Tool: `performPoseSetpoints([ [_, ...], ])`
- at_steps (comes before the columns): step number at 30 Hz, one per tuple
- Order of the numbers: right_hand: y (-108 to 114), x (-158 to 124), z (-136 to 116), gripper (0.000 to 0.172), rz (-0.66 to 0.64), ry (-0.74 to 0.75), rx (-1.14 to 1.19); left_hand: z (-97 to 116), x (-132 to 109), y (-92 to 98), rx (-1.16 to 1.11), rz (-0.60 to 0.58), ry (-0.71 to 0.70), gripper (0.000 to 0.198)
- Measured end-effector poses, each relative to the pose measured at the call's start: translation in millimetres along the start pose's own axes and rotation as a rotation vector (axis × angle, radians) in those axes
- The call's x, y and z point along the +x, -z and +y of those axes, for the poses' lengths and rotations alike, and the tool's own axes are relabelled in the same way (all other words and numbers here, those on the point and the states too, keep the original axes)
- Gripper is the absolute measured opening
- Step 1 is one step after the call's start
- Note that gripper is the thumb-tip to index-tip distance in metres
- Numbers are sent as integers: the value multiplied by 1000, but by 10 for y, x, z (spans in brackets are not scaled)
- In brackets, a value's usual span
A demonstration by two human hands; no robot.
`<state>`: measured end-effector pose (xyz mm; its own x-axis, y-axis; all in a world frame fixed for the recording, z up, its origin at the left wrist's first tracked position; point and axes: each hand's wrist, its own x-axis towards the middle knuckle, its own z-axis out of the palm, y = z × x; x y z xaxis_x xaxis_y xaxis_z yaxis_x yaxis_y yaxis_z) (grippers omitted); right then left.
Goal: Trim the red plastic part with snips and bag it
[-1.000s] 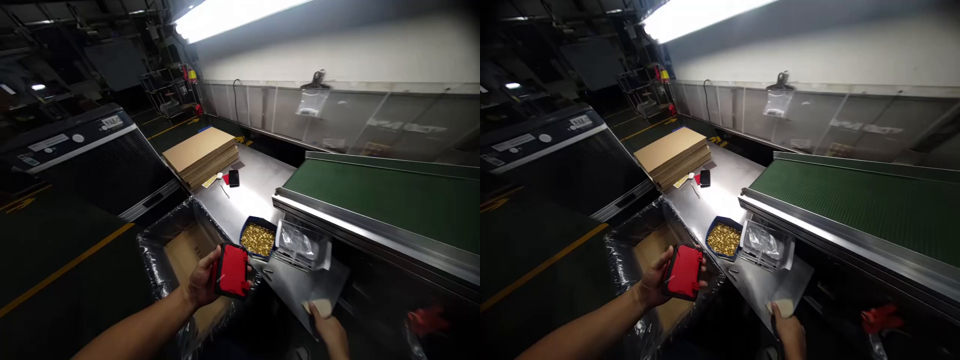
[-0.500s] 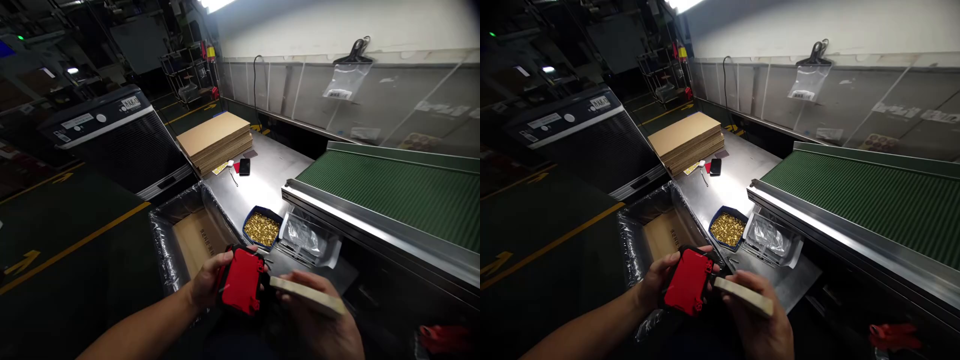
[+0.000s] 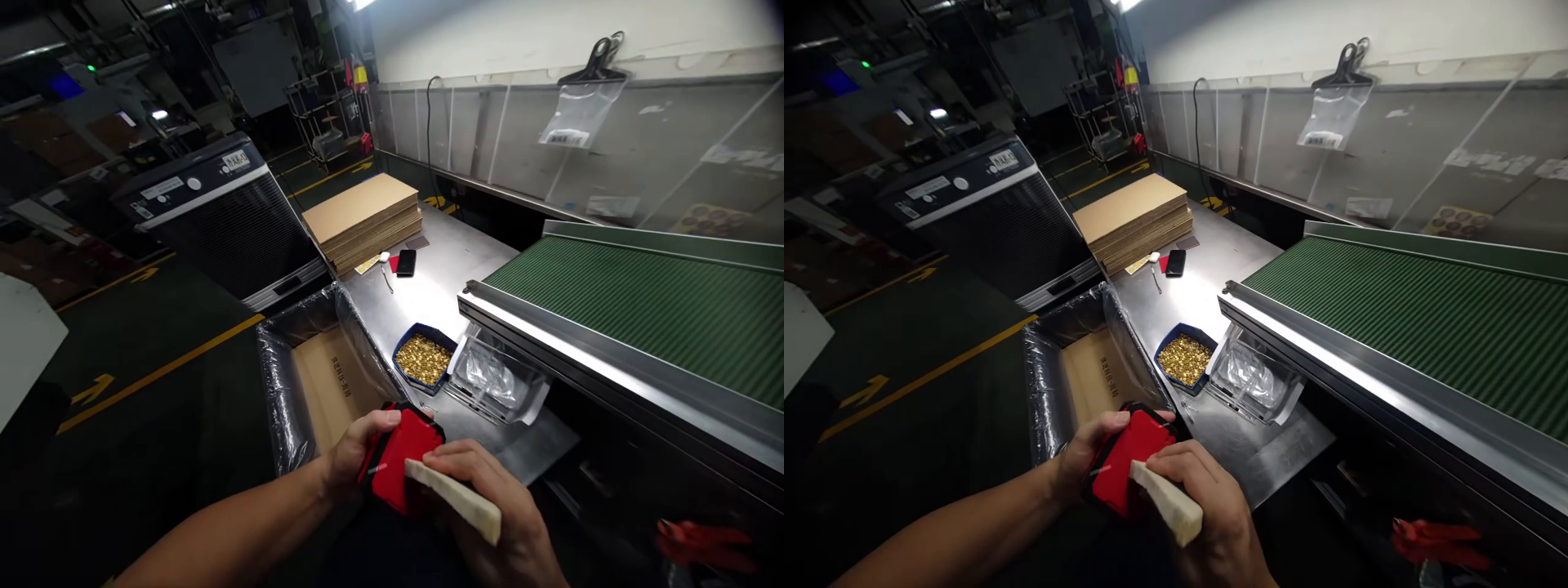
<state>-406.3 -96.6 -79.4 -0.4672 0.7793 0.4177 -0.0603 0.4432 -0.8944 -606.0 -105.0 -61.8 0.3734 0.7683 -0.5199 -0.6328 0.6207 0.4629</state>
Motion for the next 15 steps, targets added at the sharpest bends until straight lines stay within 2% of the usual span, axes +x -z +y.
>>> performPoseSetpoints([
  [5,-37,-37,6,25,21,-16,43,-31,-25,-49,9,27,-34,52],
  [9,-91,-23,-13,23,99,-38,-15,-76,-55,-48,-34,24,-15,53],
  [12,-137,-13,-26,22,111,7,-18,-101,-78,-36,-52,35,-17,54],
  [15,-132,-26,-57,24,233,-26,-49,-94,-105,-47,-76,39,-61,59],
])
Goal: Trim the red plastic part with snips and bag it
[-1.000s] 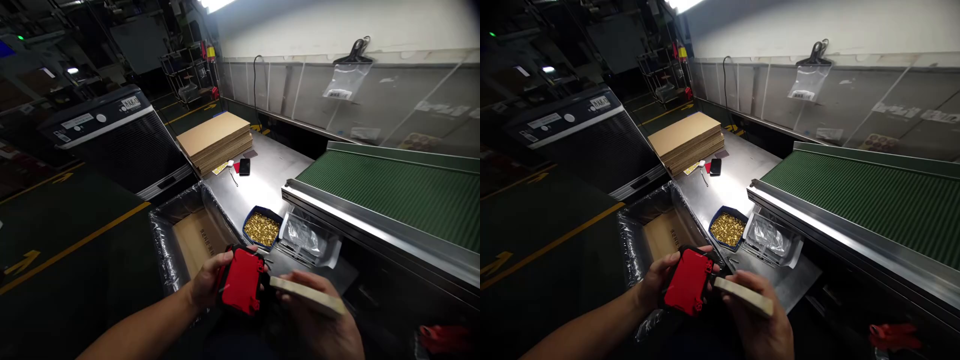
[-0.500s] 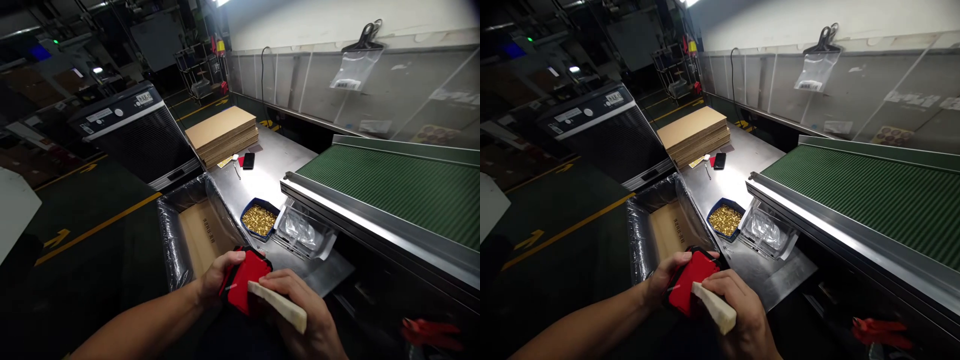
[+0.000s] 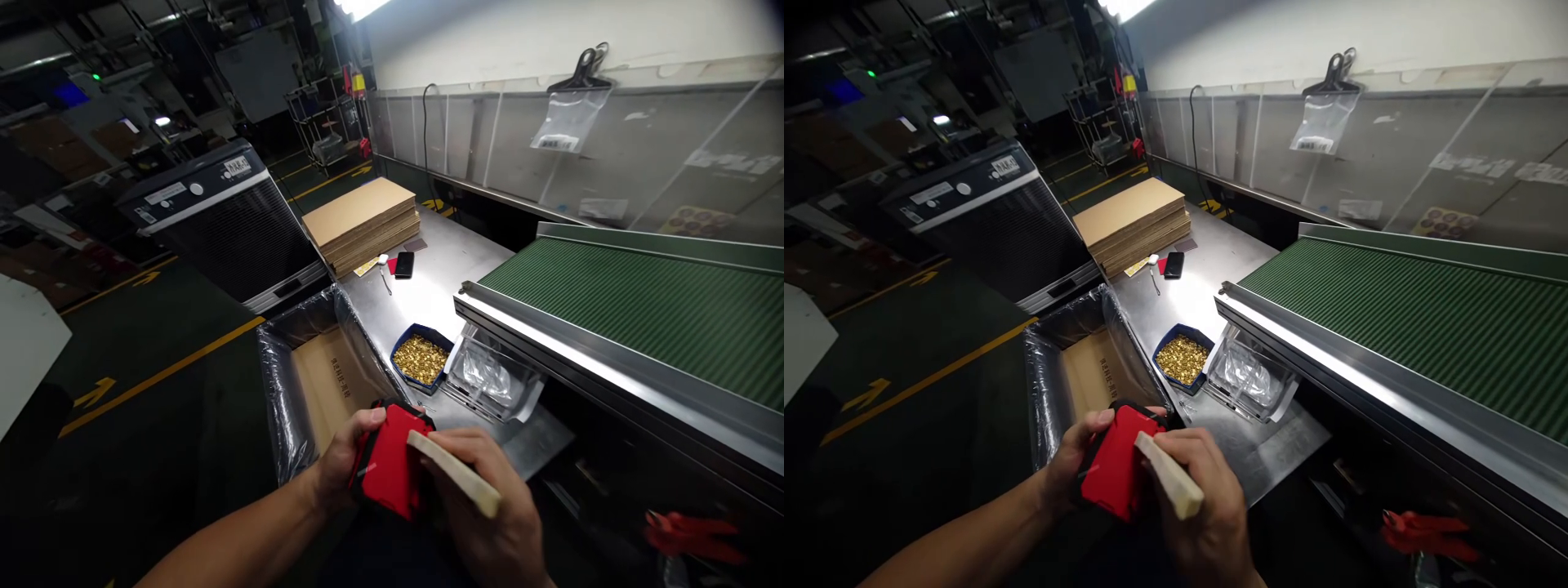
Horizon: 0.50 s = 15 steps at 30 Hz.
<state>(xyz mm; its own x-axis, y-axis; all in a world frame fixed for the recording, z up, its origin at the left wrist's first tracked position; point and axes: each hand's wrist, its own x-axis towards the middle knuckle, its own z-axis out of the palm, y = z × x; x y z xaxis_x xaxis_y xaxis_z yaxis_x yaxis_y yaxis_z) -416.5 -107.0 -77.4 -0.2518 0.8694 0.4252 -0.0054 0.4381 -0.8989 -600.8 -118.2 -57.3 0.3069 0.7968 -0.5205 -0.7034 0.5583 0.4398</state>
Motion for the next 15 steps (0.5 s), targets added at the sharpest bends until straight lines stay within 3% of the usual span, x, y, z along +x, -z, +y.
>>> performPoseSetpoints([
  [5,186,-158,8,13,233,-296,3,40,-65,-18,32,-57,-8,67],
  [11,264,-416,221,62,337,-866,53,25,-106,65,18,-167,-32,73],
  [15,171,-386,251,75,337,-1015,108,38,-108,94,48,-184,-86,78],
])
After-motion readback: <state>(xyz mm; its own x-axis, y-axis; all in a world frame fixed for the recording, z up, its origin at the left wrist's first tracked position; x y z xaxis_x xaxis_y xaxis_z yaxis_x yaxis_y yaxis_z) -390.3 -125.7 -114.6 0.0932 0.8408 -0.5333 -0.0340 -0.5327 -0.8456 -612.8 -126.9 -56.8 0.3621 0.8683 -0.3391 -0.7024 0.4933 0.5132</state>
